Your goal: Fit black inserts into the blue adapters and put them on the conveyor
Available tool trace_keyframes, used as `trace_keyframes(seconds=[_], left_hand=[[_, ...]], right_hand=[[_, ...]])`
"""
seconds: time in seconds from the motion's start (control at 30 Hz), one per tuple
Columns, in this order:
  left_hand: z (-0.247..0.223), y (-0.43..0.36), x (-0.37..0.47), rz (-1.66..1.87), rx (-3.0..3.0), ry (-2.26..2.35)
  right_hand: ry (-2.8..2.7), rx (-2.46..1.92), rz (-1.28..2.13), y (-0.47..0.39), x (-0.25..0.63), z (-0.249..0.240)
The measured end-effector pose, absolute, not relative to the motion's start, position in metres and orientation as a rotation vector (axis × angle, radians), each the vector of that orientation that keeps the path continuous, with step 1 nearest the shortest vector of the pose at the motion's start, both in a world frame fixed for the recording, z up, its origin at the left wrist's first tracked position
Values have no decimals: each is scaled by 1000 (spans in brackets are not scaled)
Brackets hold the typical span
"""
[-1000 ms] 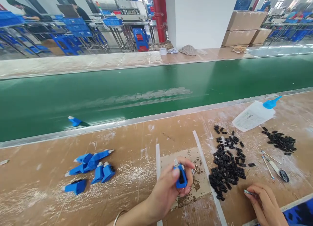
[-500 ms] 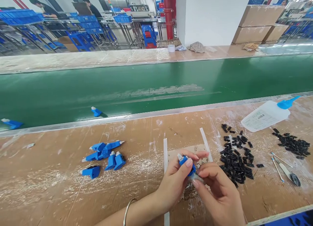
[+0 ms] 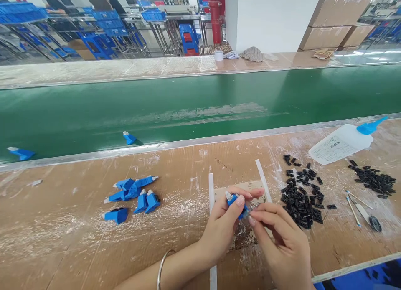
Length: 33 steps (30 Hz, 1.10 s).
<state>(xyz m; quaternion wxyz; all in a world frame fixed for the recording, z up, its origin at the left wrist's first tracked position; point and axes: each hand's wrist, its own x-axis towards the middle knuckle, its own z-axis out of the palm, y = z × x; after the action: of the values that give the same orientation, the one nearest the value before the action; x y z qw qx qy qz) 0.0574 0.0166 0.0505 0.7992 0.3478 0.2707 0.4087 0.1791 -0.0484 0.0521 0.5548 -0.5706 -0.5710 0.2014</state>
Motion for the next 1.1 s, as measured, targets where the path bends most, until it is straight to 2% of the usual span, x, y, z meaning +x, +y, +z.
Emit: trace_keyframes(seconds=[0.37, 0.53, 0.67, 0.77, 0.93, 1.1], left_hand=[[52, 20, 60, 822, 556, 642], [52, 20, 63, 845, 636, 653], [52, 20, 57, 882, 759, 691], [42, 31, 38, 886, 1172, 848], [-5, 83, -25, 811, 2467, 1330], [-29, 119, -85, 432, 2879, 1831]], right_hand=[[-1426, -1414, 203, -47, 177, 55], [-1417, -1368, 290, -44, 170, 55], [-1376, -1467, 226, -39, 177, 49], [-1304, -1615, 215, -48, 211, 41], [-1279, -1915, 62, -103, 297, 2], [-1210, -2085, 1, -148, 346, -47]])
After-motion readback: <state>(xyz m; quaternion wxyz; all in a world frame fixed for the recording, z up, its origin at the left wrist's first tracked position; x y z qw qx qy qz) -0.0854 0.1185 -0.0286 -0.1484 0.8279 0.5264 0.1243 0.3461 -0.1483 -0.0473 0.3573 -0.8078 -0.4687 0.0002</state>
